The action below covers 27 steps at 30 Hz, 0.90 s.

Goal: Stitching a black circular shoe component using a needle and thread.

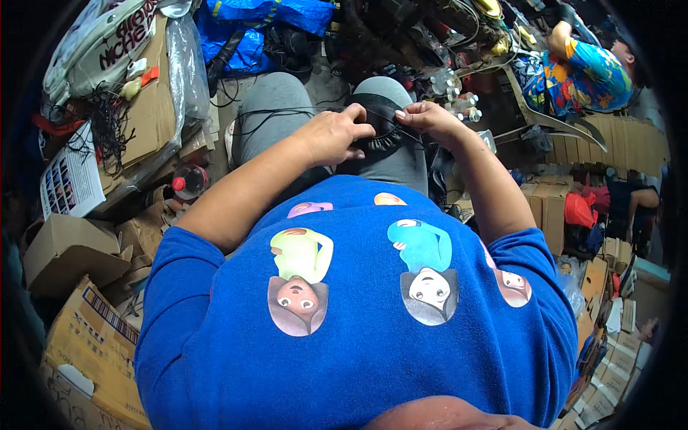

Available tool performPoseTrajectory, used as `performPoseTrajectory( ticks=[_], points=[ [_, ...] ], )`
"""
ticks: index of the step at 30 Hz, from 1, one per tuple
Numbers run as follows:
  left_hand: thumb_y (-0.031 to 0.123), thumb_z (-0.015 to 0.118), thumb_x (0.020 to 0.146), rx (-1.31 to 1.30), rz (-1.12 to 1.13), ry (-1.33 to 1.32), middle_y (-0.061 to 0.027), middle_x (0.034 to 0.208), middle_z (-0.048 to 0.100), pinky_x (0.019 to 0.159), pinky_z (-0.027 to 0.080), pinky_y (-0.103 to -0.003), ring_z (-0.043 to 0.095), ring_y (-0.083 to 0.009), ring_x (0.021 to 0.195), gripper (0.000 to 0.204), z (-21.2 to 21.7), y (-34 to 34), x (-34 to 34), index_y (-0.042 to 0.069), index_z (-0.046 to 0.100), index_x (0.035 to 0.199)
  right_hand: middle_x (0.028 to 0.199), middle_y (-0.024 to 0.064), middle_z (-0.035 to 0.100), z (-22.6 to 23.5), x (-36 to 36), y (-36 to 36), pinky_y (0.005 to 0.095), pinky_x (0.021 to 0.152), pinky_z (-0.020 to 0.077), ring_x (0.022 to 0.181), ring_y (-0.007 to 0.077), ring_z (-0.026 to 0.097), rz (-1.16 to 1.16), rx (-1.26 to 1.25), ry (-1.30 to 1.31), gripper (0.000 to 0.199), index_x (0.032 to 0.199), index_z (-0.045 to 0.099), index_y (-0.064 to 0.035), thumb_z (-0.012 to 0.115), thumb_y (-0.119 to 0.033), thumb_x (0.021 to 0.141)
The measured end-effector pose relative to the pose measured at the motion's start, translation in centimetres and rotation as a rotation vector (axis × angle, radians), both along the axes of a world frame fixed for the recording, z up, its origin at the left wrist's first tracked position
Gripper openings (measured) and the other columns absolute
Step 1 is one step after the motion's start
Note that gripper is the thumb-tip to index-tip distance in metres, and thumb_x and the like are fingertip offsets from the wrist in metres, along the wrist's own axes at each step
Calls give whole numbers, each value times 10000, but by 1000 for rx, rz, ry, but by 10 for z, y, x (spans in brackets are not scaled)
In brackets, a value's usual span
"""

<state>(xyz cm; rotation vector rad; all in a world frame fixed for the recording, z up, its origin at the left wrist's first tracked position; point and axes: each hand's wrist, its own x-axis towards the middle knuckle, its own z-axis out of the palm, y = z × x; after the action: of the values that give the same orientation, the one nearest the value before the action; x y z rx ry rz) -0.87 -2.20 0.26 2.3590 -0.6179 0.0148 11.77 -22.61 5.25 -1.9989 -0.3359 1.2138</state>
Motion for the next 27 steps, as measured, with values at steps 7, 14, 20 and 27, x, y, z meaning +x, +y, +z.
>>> performPoseTrajectory(
  ticks=[7, 14, 20, 27],
  points=[
    [178, 644, 779, -342, 201, 57, -96, 915, 601, 780, 472, -335, 594, -255, 880, 167, 4, 17, 30, 77, 662, 911, 745, -31, 549, -1, 16, 15, 210, 640, 405, 695, 47, 476, -9, 150, -383, 290, 903, 603, -22, 548, -306, 910],
    [201, 667, 767, -271, 159, 226, -104, 962, 574, 869, 425, -326, 544, -247, 978, 231, -3, 10, 78, 60, 638, 948, 692, -47, 513, -15, 15, 19, 212, 630, 374, 671, 37, 441, 352, 42, 20, 302, 798, 597, -48, 591, -339, 878],
    [227, 711, 736, -224, 60, 379, -94, 891, 552, 799, 438, -320, 545, -227, 894, 232, -4, 3, 90, 60, 623, 870, 615, 7, 509, -10, 14, 1, 271, 596, 407, 617, 78, 457, 391, 69, -124, 212, 804, 597, -2, 575, -210, 837],
    [136, 686, 776, -471, 59, 744, 7, 766, 605, 709, 446, -262, 533, -94, 747, 169, -4, 11, 103, 6, 606, 849, 709, 8, 529, 34, 24, -48, 246, 574, 396, 660, 74, 473, 22, 224, -35, 187, 809, 626, -3, 620, -188, 832]
  ],
)
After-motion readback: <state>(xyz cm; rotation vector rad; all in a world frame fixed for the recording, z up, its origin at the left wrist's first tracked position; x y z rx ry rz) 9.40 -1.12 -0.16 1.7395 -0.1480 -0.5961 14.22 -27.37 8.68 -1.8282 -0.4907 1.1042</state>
